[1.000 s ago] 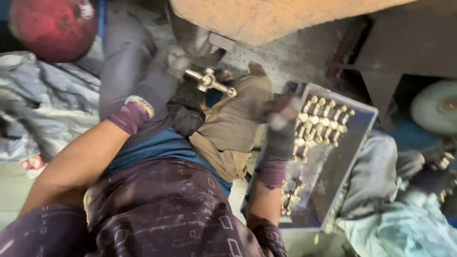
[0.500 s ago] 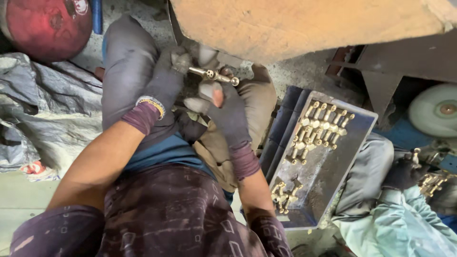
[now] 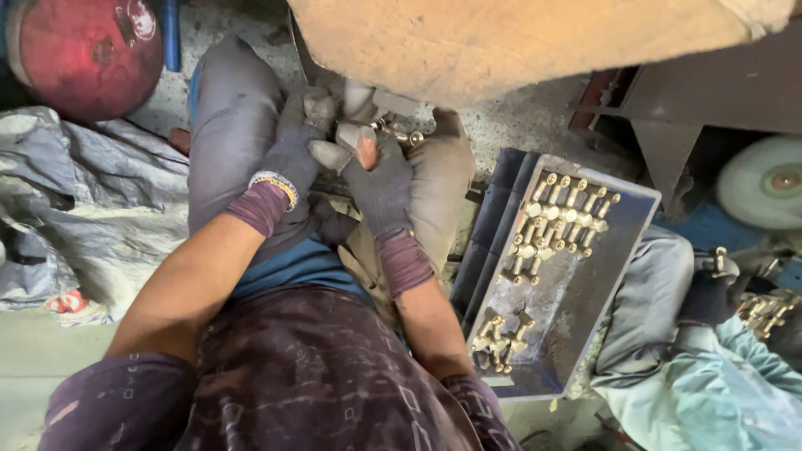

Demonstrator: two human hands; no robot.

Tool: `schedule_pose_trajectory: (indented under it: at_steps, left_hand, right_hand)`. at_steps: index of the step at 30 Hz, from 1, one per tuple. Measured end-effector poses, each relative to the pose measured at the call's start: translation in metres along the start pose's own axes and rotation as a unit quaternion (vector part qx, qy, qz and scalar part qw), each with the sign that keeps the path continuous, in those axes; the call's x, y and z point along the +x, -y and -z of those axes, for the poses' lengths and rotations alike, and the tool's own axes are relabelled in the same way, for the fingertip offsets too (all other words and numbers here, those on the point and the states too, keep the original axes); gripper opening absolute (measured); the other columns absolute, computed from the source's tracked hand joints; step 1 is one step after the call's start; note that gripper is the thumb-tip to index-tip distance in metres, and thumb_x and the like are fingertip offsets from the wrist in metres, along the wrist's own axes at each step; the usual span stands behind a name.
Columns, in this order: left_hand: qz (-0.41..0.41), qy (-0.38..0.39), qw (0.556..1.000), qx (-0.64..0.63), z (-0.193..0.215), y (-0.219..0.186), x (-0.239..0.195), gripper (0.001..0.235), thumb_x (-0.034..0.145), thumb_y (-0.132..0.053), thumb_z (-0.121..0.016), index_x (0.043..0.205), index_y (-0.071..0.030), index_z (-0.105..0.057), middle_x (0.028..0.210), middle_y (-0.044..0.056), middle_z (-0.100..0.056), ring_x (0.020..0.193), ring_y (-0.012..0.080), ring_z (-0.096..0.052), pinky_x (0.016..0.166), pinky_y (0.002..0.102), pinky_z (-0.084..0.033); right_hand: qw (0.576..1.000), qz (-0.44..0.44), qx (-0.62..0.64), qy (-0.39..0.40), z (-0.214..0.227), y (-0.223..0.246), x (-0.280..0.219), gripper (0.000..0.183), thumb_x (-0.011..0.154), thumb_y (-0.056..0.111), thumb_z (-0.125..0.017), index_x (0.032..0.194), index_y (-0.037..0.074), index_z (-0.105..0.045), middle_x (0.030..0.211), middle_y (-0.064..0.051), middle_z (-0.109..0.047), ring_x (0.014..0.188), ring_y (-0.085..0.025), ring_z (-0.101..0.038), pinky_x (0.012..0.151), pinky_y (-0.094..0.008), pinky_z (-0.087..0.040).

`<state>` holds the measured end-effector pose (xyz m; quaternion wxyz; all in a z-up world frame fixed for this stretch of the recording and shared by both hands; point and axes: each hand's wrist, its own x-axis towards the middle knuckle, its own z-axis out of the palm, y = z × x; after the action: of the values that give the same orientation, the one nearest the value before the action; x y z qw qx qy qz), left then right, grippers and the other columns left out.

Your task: The person picks up metal faucet components and presses them against a rotating grinding wheel to smooth surfaces, then places the finished parts into a plastic tray.

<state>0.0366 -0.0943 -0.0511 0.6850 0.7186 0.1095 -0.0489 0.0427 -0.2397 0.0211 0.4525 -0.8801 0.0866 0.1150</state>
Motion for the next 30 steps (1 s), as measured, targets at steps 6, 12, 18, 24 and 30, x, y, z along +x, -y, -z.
schedule_pose_trajectory:
  at_steps: [6,12,18,24,30]
  left_hand:
    - [0.087,-0.016,0.992,0.094,0.005,-0.009,-0.01,0.038,0.109,-0.021,-0.045,0.144,-0.007,-0.047,0.132,0.019,-0.06,0.125,0.0338,-0.057,0.106,0.039,-0.043]
    - [0.009,-0.009,0.983,0.185,0.022,0.005,-0.024,0.037,0.11,-0.023,-0.049,0.142,-0.004,-0.05,0.13,0.02,-0.062,0.122,0.0348,-0.058,0.106,0.041,-0.044]
    - [-0.006,-0.007,0.967,0.256,0.032,0.007,-0.025,0.037,0.112,-0.025,-0.053,0.14,-0.002,-0.054,0.128,0.02,-0.064,0.12,0.0359,-0.06,0.107,0.042,-0.044]
    - [-0.109,-0.009,0.938,0.328,0.032,-0.013,-0.04,0.037,0.113,-0.027,-0.057,0.138,0.001,-0.057,0.126,0.021,-0.066,0.117,0.0369,-0.061,0.107,0.044,-0.045]
    - [-0.3,0.037,0.765,0.569,0.033,-0.035,-0.063,0.043,0.101,-0.02,-0.065,0.14,0.0,-0.062,0.13,0.019,-0.068,0.121,0.0341,-0.066,0.116,0.045,-0.044]
  right_hand:
    - [0.991,0.113,0.034,-0.067,0.011,-0.01,-0.011,0.055,0.089,0.036,-0.077,0.127,0.0,-0.061,0.111,-0.015,-0.072,0.102,-0.023,-0.07,0.09,-0.037,-0.056]
    - [0.934,0.033,0.31,-0.174,0.083,-0.031,-0.036,0.047,0.103,0.04,-0.06,0.124,-0.002,-0.063,0.112,-0.01,-0.068,0.097,-0.017,-0.066,0.087,-0.031,-0.055]
    - [0.906,0.074,-0.227,-0.348,0.193,-0.07,-0.021,0.035,0.094,0.032,-0.069,0.112,0.002,-0.069,0.109,-0.017,-0.072,0.096,-0.026,-0.07,0.079,-0.033,-0.056]
    - [0.893,-0.198,-0.136,-0.381,0.213,-0.111,0.038,0.056,0.08,0.049,-0.078,0.101,-0.002,-0.069,0.1,-0.024,-0.073,0.094,-0.038,-0.069,0.082,-0.044,-0.052]
    - [0.913,-0.127,0.077,-0.38,0.208,-0.121,0.03,0.051,0.083,0.042,-0.07,0.11,-0.002,-0.069,0.104,-0.02,-0.075,0.097,-0.032,-0.072,0.086,-0.04,-0.055]
